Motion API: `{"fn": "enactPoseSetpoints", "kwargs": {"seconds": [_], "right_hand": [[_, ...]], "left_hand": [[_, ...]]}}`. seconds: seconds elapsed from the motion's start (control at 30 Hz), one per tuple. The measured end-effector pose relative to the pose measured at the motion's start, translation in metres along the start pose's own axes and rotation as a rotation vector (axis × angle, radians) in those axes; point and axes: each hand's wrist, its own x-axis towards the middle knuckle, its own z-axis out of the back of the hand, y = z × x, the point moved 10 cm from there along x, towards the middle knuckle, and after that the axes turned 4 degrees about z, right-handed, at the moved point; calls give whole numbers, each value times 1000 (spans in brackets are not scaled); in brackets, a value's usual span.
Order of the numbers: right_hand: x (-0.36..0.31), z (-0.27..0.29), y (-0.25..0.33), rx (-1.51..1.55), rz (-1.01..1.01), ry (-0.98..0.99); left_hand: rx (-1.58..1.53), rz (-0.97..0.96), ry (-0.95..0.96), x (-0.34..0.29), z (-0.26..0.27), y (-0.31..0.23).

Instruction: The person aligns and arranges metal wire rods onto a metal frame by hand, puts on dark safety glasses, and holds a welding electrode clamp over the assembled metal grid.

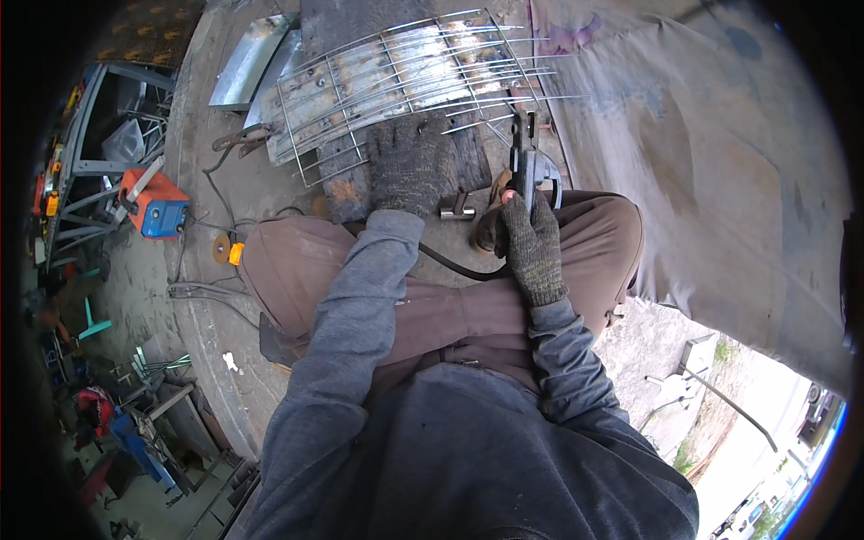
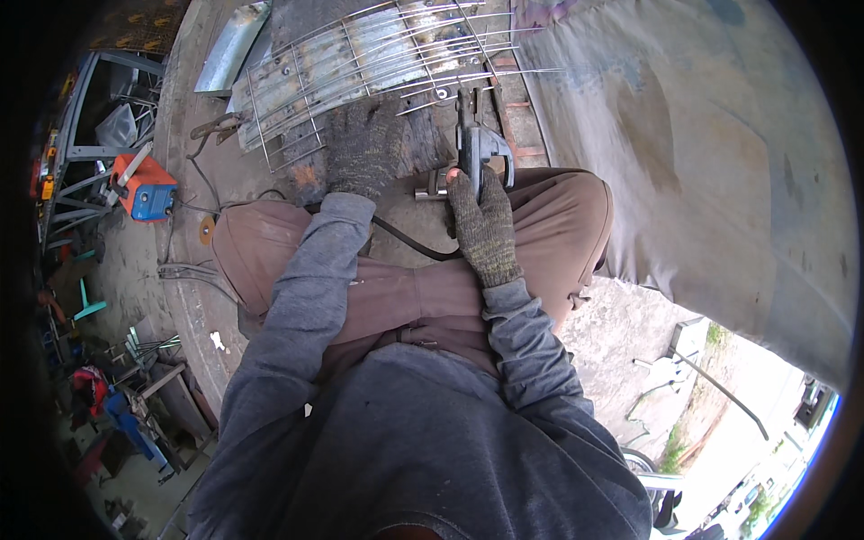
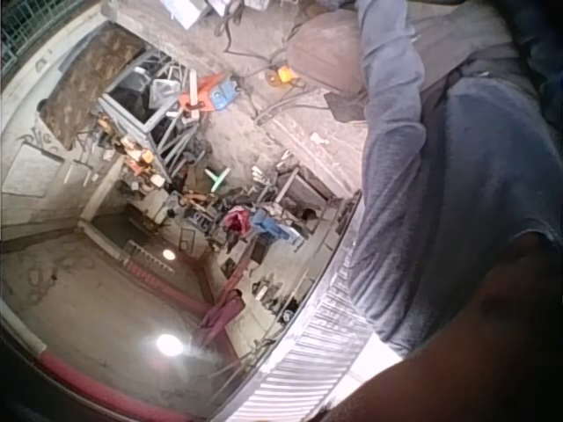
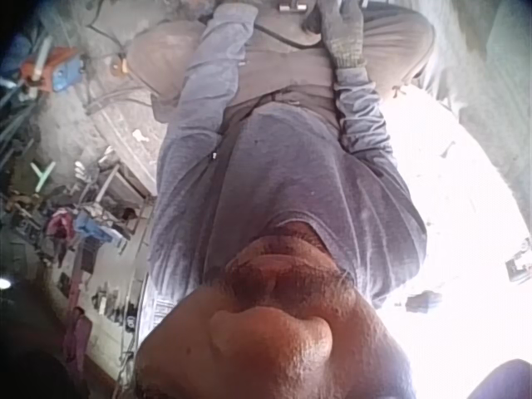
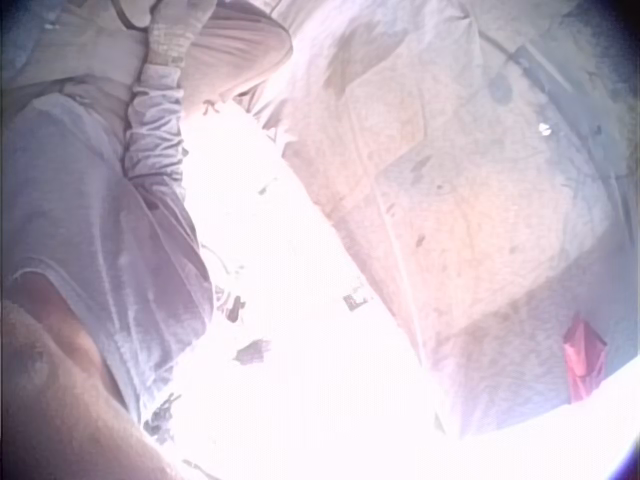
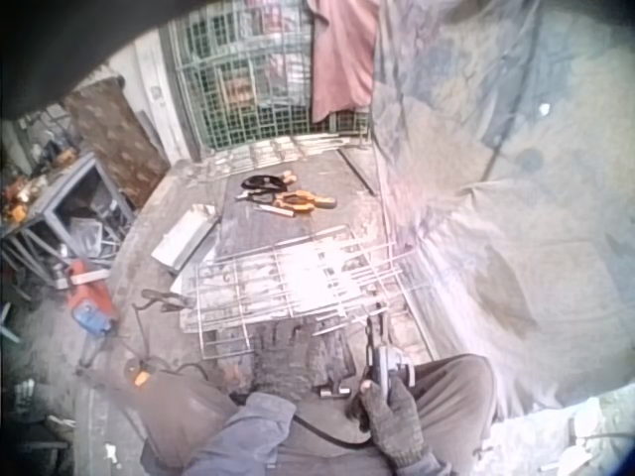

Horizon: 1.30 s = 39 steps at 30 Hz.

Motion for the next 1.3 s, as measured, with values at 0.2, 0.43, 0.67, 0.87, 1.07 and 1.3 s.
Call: {"fn": "enactPoseSetpoints", "kwargs": {"seconds": [0.2,0.43,0.67,0.87,1.07,1.3], "right_hand": [[-1,-4,2,34,-25,4],[1,-3,-3,46,9,-17],[1,1,8,-137,94,-10],[0,-5,8,-193,117,21],[1,-3,15,-195,202,-1],[-1,-7,17,-55,96,-27]], "left_hand": [[-26,11,47,1,-1,0],[132,74,6,-1,0,3],[36,114,168,1,-5,-2],[24,127,127,0,-3,1],[6,112,96,0,1,-2],[27,110,118,0,3,-4]]}}
